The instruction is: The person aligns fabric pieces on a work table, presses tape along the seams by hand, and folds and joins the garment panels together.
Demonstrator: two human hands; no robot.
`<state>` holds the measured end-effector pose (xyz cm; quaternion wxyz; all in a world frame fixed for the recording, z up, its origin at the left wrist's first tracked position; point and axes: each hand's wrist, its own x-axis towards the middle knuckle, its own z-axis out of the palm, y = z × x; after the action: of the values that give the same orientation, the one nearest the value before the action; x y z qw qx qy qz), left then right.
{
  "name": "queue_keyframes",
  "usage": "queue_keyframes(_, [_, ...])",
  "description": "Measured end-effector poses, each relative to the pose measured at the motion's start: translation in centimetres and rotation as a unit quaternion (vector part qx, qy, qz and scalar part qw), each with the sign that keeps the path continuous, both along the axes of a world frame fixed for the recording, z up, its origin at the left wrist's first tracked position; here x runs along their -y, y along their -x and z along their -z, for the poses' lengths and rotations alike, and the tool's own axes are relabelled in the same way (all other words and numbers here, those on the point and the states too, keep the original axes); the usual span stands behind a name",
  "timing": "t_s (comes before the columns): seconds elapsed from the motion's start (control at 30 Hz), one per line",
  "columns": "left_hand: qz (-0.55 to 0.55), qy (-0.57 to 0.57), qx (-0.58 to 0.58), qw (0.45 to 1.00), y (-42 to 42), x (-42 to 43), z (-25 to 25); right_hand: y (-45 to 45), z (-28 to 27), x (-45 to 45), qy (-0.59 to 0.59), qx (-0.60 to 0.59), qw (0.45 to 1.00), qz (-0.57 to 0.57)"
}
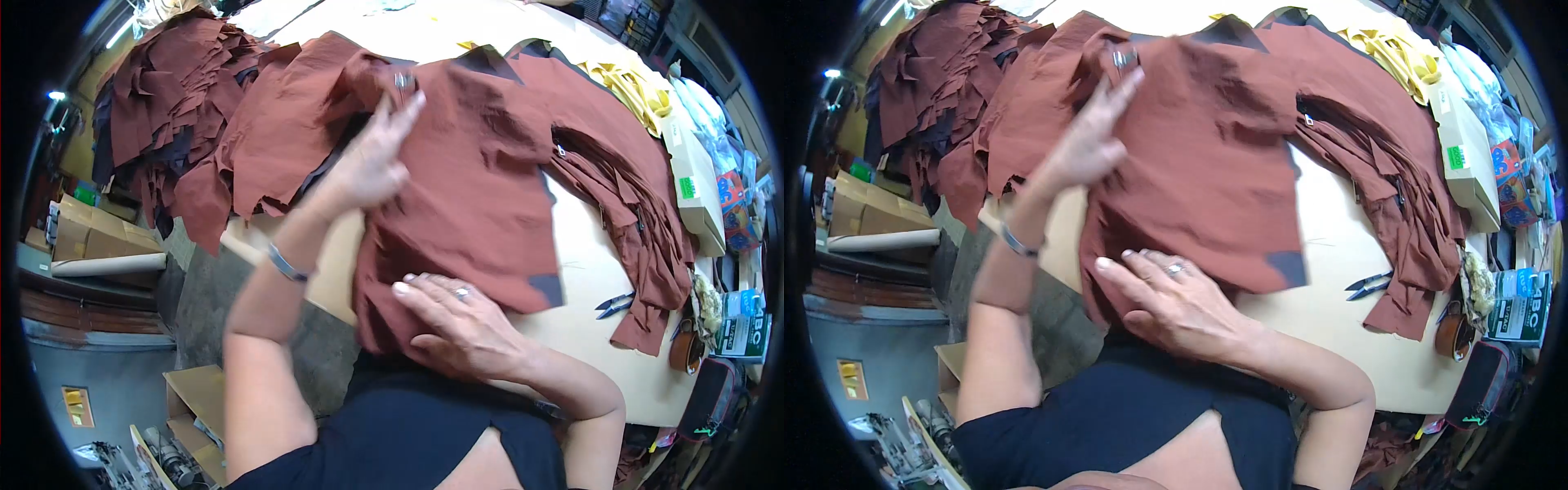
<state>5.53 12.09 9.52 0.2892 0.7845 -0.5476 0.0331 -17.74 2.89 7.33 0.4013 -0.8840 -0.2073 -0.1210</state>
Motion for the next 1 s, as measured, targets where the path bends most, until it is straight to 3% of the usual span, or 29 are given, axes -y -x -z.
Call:
queue_keyframes(0.1, [-0.054, -0.065, 0.195, 0.977, -5.6, -1.9, -7.3, 0.2, 0.8, 1.9, 0.024, 0.010, 0.999, 0.033])
queue_keyframes(0.17, [-0.017, -0.063, 0.187, 0.980, -12.8, -4.3, -10.2, -0.1, 2.6, 2.7, 0.036, 0.011, 0.998, 0.057])
queue_keyframes(0.2, [-0.065, -0.170, 0.140, 0.973, -11.5, -5.4, -14.4, -0.3, 3.6, 3.0, 0.038, 0.012, 0.997, 0.070])
queue_keyframes(0.23, [-0.045, -0.155, 0.164, 0.973, -16.6, -6.7, -13.6, -0.6, 4.4, 3.1, 0.051, 0.005, 0.995, 0.082])
queue_keyframes(0.27, [-0.085, -0.162, 0.003, 0.983, -14.8, -7.3, -15.1, -1.0, 5.1, 3.2, 0.065, -0.002, 0.994, 0.093])
queue_keyframes(0.3, [-0.135, -0.279, 0.096, 0.946, -19.7, -9.1, -15.2, -1.2, 5.6, 3.3, 0.079, -0.008, 0.992, 0.103])
queue_keyframes(0.4, [-0.465, -0.338, 0.173, 0.800, -19.2, -9.2, -10.7, -1.7, 6.4, 3.6, 0.117, 0.049, 0.987, 0.098])
queue_keyframes(0.47, [-0.452, -0.312, 0.165, 0.819, -22.3, -10.8, -3.4, -1.6, 6.7, 3.6, 0.132, 0.051, 0.985, 0.102])
queue_keyframes(0.5, [-0.409, -0.271, 0.096, 0.866, -27.2, -12.8, 3.5, -1.5, 6.8, 3.6, 0.138, 0.050, 0.984, 0.104])
queue_keyframes(0.53, [-0.453, -0.329, 0.062, 0.826, -24.3, -11.8, 7.5, -1.6, 6.7, 3.5, 0.134, 0.053, 0.984, 0.106])
queue_keyframes(0.57, [-0.439, -0.259, -0.006, 0.860, -25.6, -13.2, 14.1, -1.7, 6.5, 3.4, 0.131, 0.057, 0.984, 0.110])
queue_keyframes(0.6, [-0.484, -0.273, 0.012, 0.831, -21.1, -11.3, 10.8, -1.5, 6.2, 3.4, 0.129, 0.059, 0.983, 0.115])
queue_keyframes(0.7, [-0.476, -0.248, 0.002, 0.844, -22.0, -11.9, 11.7, 0.1, 3.1, 4.0, -0.106, -0.154, 0.981, 0.044])
queue_keyframes(0.73, [-0.473, -0.251, -0.011, 0.844, -22.2, -12.2, 10.9, 0.6, 0.8, 4.0, -0.210, -0.165, 0.961, -0.069])
queue_keyframes(0.8, [-0.490, -0.258, -0.018, 0.833, -23.1, -13.0, 10.9, 1.6, -2.9, 3.8, -0.358, -0.193, 0.861, -0.305])
queue_keyframes(0.87, [-0.502, -0.276, -0.016, 0.819, -24.7, -13.1, 11.5, 4.3, -3.5, 1.1, -0.410, -0.135, 0.817, -0.384])
queue_keyframes(0.93, [-0.527, -0.197, 0.011, 0.827, -25.1, -11.7, 11.0, 5.0, -4.7, 0.5, -0.385, -0.135, 0.838, -0.362])
queue_keyframes(1.0, [-0.398, 0.021, 0.168, 0.901, -29.3, -11.1, 12.0, 5.6, -5.5, 0.3, -0.357, -0.136, 0.859, -0.341])
